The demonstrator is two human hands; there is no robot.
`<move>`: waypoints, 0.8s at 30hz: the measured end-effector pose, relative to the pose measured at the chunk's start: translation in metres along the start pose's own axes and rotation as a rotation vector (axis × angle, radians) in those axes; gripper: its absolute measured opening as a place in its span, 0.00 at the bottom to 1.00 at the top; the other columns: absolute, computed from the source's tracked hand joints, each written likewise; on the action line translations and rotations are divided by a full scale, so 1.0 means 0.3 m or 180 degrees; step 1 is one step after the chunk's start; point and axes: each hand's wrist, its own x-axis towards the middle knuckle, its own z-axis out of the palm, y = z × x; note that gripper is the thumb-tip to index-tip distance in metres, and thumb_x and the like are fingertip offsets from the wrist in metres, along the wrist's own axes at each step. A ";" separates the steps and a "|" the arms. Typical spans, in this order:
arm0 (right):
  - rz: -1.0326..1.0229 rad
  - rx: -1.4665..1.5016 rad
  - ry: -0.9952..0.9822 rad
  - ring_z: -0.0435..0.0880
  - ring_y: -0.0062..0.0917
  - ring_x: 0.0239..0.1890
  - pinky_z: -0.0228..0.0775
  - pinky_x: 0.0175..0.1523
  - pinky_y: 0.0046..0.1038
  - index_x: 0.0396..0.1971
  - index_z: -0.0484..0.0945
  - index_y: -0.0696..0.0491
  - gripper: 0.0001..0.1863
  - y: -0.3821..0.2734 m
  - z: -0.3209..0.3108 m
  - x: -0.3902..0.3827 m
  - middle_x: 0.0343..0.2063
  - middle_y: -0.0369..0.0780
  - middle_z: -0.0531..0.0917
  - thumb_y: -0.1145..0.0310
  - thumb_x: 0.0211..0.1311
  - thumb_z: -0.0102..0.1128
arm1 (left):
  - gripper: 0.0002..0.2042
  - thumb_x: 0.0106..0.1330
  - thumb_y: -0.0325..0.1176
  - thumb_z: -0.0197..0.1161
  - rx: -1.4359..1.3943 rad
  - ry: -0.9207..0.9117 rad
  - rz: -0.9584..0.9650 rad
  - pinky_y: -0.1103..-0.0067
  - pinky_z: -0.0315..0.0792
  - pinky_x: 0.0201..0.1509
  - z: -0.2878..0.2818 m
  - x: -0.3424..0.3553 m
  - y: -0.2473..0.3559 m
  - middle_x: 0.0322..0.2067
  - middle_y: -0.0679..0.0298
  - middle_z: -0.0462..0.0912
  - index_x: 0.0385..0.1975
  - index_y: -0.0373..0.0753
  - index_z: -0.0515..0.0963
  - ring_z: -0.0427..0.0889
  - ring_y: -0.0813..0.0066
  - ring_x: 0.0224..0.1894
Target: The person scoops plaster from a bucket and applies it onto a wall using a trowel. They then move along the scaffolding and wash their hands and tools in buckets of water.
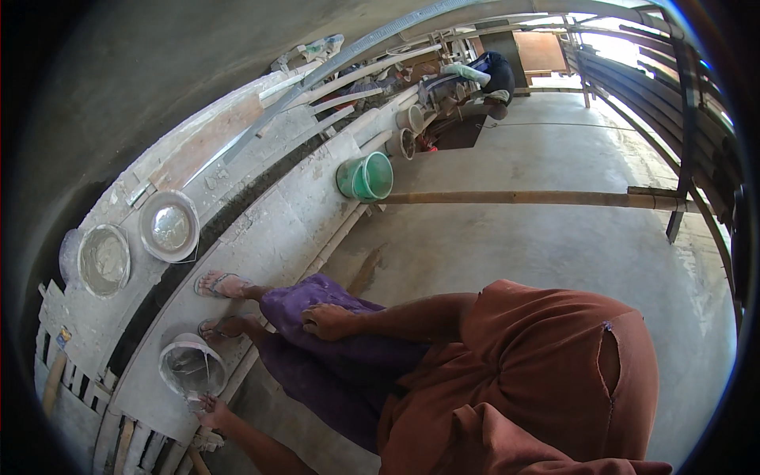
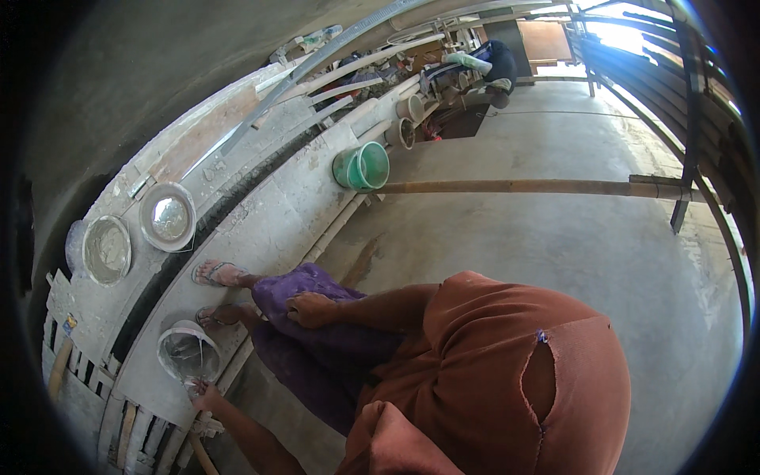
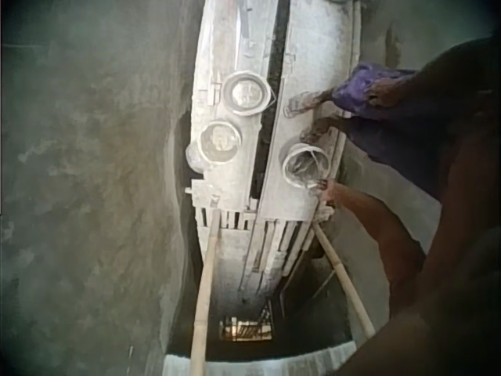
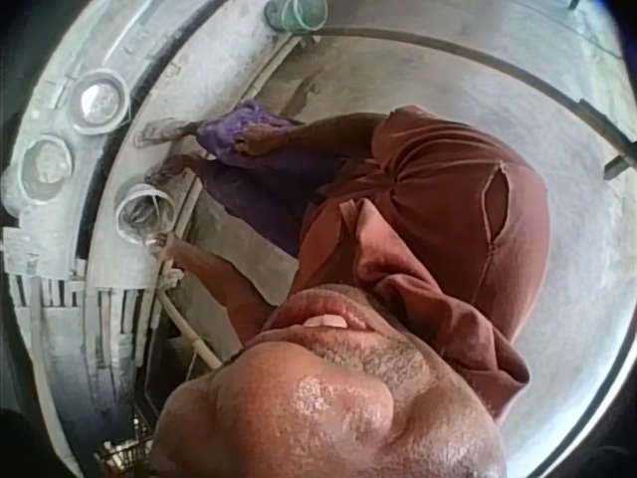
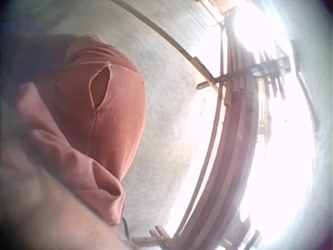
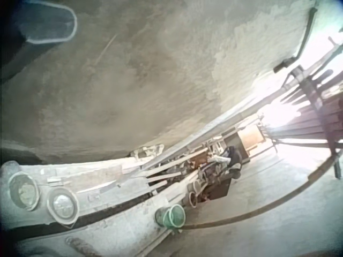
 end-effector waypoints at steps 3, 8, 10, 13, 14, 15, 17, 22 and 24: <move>0.0093 0.0030 0.0067 0.74 0.42 0.53 0.63 0.58 0.43 0.44 0.76 0.53 0.15 0.023 -0.005 -0.011 0.45 0.47 0.78 0.60 0.63 0.51 | 0.18 0.67 0.43 0.55 0.0347 -0.0196 0.0047 0.64 0.70 0.53 -0.001 -0.043 -0.054 0.37 0.56 0.73 0.44 0.33 0.70 0.80 0.56 0.43; 0.0215 -0.0018 0.0039 0.74 0.42 0.53 0.63 0.58 0.43 0.44 0.76 0.53 0.15 0.005 0.008 -0.006 0.45 0.47 0.77 0.60 0.64 0.51 | 0.16 0.66 0.43 0.56 0.0222 0.0062 0.0060 0.67 0.72 0.50 0.016 -0.111 -0.046 0.32 0.56 0.74 0.37 0.32 0.71 0.79 0.58 0.40; 0.0164 -0.0004 0.0067 0.74 0.42 0.53 0.63 0.58 0.43 0.44 0.76 0.53 0.15 0.005 0.016 -0.002 0.45 0.47 0.78 0.59 0.64 0.51 | 0.16 0.66 0.43 0.56 0.0170 0.0069 0.0068 0.68 0.72 0.49 0.028 -0.143 -0.043 0.31 0.56 0.75 0.35 0.32 0.72 0.79 0.58 0.40; 0.0083 -0.0035 0.0086 0.73 0.42 0.54 0.63 0.59 0.43 0.45 0.76 0.53 0.16 -0.001 0.039 0.009 0.46 0.47 0.77 0.59 0.64 0.51 | 0.16 0.66 0.43 0.56 0.0258 0.0225 0.0202 0.68 0.72 0.48 0.035 -0.154 -0.022 0.30 0.56 0.75 0.32 0.32 0.71 0.79 0.59 0.37; 0.0051 -0.0076 0.0072 0.73 0.42 0.54 0.63 0.59 0.43 0.45 0.76 0.52 0.16 -0.011 0.054 0.013 0.46 0.47 0.77 0.59 0.64 0.51 | 0.16 0.66 0.43 0.55 0.0259 0.0189 0.0185 0.68 0.72 0.48 0.025 -0.135 0.003 0.30 0.56 0.75 0.32 0.33 0.71 0.79 0.60 0.36; 0.0034 -0.0065 0.0053 0.73 0.42 0.54 0.63 0.59 0.43 0.45 0.76 0.52 0.16 -0.018 0.064 0.016 0.46 0.47 0.77 0.59 0.64 0.51 | 0.16 0.67 0.43 0.55 0.0262 0.0152 0.0165 0.68 0.73 0.48 0.016 -0.117 0.026 0.29 0.56 0.75 0.32 0.33 0.71 0.78 0.60 0.35; 0.0180 -0.0053 0.0027 0.73 0.42 0.55 0.63 0.59 0.43 0.45 0.76 0.52 0.16 -0.023 0.046 0.013 0.47 0.46 0.77 0.59 0.64 0.51 | 0.16 0.67 0.43 0.54 0.0260 0.0144 0.0174 0.68 0.73 0.47 0.025 -0.125 0.012 0.29 0.56 0.75 0.32 0.33 0.70 0.78 0.60 0.35; 0.0285 -0.0070 0.0110 0.73 0.42 0.55 0.63 0.60 0.43 0.45 0.76 0.53 0.16 -0.029 0.047 0.018 0.47 0.46 0.77 0.59 0.64 0.51 | 0.14 0.66 0.39 0.58 0.0278 -0.0036 0.0209 0.68 0.73 0.49 0.009 -0.100 0.011 0.30 0.56 0.73 0.31 0.32 0.67 0.79 0.57 0.40; 0.0381 -0.0141 0.0111 0.72 0.41 0.55 0.63 0.60 0.43 0.45 0.76 0.53 0.16 -0.001 0.048 0.016 0.47 0.46 0.77 0.59 0.64 0.52 | 0.13 0.65 0.37 0.59 0.0129 0.0137 0.0075 0.68 0.73 0.48 -0.006 -0.104 -0.024 0.32 0.55 0.74 0.33 0.31 0.69 0.79 0.57 0.40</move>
